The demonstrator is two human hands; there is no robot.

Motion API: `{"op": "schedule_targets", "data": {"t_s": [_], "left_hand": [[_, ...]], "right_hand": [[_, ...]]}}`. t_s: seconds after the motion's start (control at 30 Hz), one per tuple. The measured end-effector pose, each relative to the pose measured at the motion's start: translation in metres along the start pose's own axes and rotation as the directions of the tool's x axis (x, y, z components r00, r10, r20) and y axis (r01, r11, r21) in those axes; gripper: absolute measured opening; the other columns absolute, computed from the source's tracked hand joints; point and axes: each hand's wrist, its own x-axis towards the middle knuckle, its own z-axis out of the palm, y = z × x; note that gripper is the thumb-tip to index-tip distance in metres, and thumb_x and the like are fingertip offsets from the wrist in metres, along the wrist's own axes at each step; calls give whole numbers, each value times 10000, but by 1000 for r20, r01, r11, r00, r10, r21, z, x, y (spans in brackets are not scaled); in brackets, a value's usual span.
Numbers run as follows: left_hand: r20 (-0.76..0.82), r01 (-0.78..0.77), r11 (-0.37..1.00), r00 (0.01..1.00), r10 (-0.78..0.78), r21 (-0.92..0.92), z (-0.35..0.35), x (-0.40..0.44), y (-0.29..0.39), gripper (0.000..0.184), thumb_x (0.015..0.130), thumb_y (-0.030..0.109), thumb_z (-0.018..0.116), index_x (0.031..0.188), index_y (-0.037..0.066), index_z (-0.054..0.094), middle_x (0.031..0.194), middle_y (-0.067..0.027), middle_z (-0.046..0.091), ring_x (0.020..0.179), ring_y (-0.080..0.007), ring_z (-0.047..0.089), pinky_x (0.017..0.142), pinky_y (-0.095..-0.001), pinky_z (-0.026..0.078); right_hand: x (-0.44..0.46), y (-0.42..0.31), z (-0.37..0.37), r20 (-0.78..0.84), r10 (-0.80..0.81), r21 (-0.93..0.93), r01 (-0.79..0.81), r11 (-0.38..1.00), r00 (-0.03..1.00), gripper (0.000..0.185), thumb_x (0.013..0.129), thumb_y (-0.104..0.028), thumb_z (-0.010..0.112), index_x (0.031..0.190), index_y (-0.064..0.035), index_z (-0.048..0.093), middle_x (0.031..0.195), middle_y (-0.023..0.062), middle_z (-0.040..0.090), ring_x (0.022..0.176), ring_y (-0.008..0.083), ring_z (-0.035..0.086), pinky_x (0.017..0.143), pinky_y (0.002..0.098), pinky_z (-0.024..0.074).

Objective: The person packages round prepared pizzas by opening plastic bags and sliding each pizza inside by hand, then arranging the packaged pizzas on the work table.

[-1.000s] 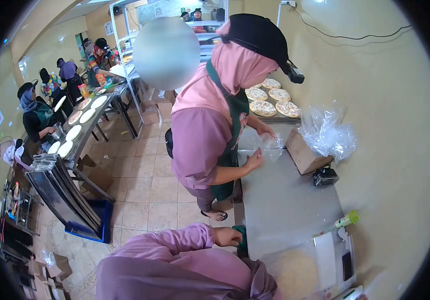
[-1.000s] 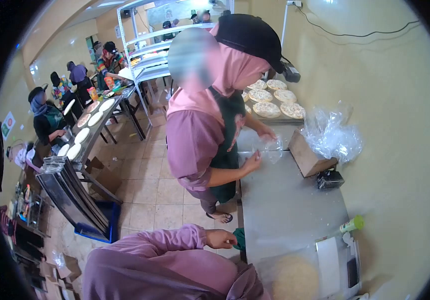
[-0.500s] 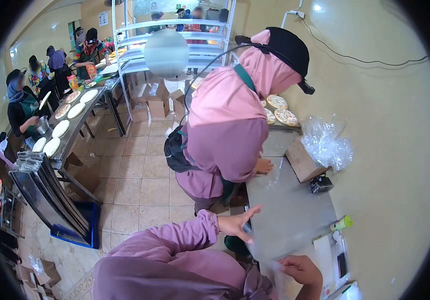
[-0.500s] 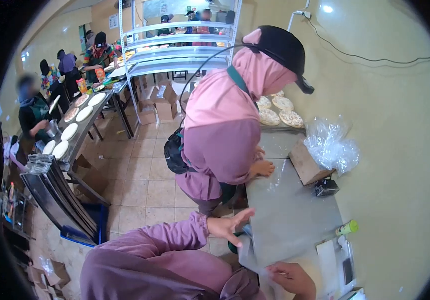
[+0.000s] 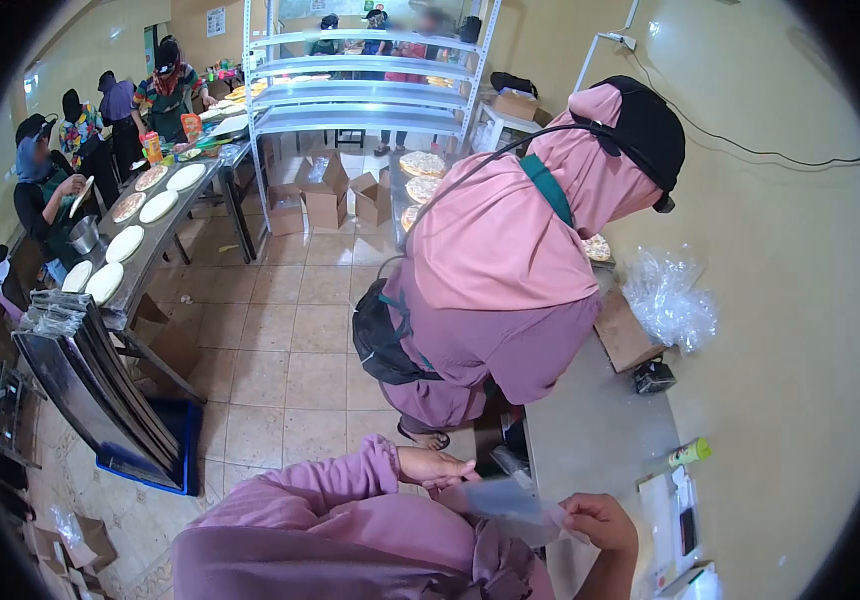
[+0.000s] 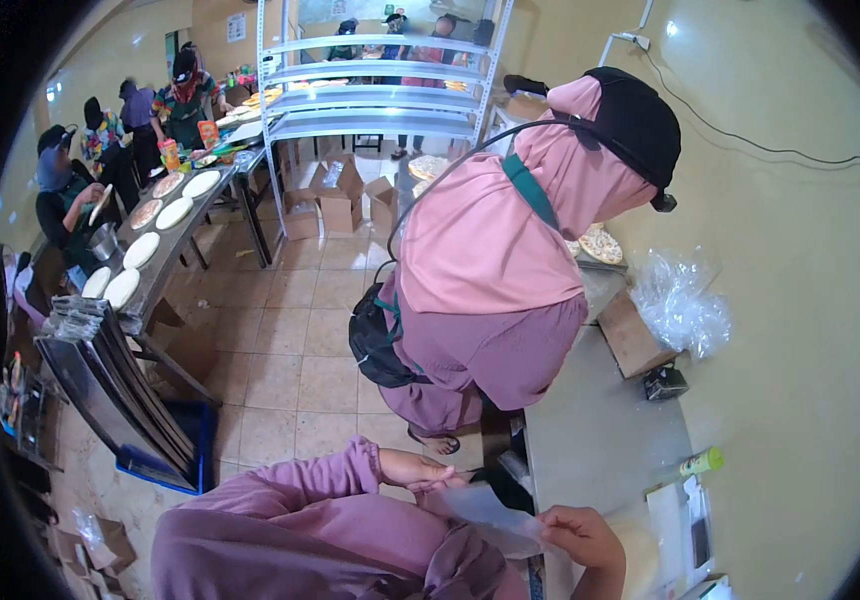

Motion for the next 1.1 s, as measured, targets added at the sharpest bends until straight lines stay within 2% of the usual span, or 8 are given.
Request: {"op": "schedule_targets", "data": {"t_s": [0.1,0.3,0.47,0.63,0.67,0.77,0.97,1.1], "left_hand": [[-86,-129,965,985,151,227,-14,-12,-9,382,904,373,462,1117,66,540,702,51,410,610,-49,363,573,-215,388],[-152,-474,871,878,455,-132,-8,-46,-10,133,878,186,537,896,64,589,817,10,592,751,-54,528,709,-197,406],[-448,-599,782,659,604,174,-10,-67,0,103,834,144,601,810,50,566,776,16,578,730,-58,520,698,-202,414],[-580,-532,700,409,704,476,-3,-84,13,165,789,97,652,710,54,514,698,19,556,661,-48,496,618,-210,419],[-583,-463,695,383,717,550,2,-84,18,194,781,94,659,682,44,499,658,13,551,645,-47,489,596,-206,418],[-538,-347,671,410,737,655,14,-83,21,222,758,101,682,679,38,484,632,19,517,612,-51,442,555,-219,386],[-472,-53,591,547,691,805,32,-35,-2,305,728,190,712,672,30,459,601,-53,477,552,-111,422,527,-270,381],[-347,-98,485,578,738,869,39,-5,-12,304,732,238,701,671,55,465,580,-65,469,521,-144,444,511,-293,382]], "right_hand": [[15,2,8,6,-75,-6,75,997,997,88,830,-61,541,780,10,554,807,14,588,727,62,486,654,207,393],[34,21,9,-51,-129,-51,126,991,990,154,850,-119,528,760,3,552,809,26,602,727,70,501,663,222,411],[63,42,35,-550,-25,264,202,943,835,248,860,-170,505,1021,11,557,1018,134,580,933,174,554,782,270,432],[83,69,46,-741,-100,26,178,984,664,276,866,-128,499,1103,14,521,1057,144,559,958,183,545,812,290,432],[85,76,46,-722,-258,-193,172,966,642,268,862,-111,509,1098,16,525,1045,141,564,947,182,552,819,293,433],[89,70,53,-522,-241,-142,196,970,818,279,826,-108,580,1082,-1,552,1020,114,581,898,168,571,771,270,456],[105,35,85,-258,-465,-300,388,872,847,367,767,-116,650,1108,-24,551,1085,102,561,825,126,564,692,244,471],[103,27,79,-128,-481,-412,395,821,867,391,752,-137,666,1115,-41,555,1169,127,503,785,147,578,662,257,477]]}}
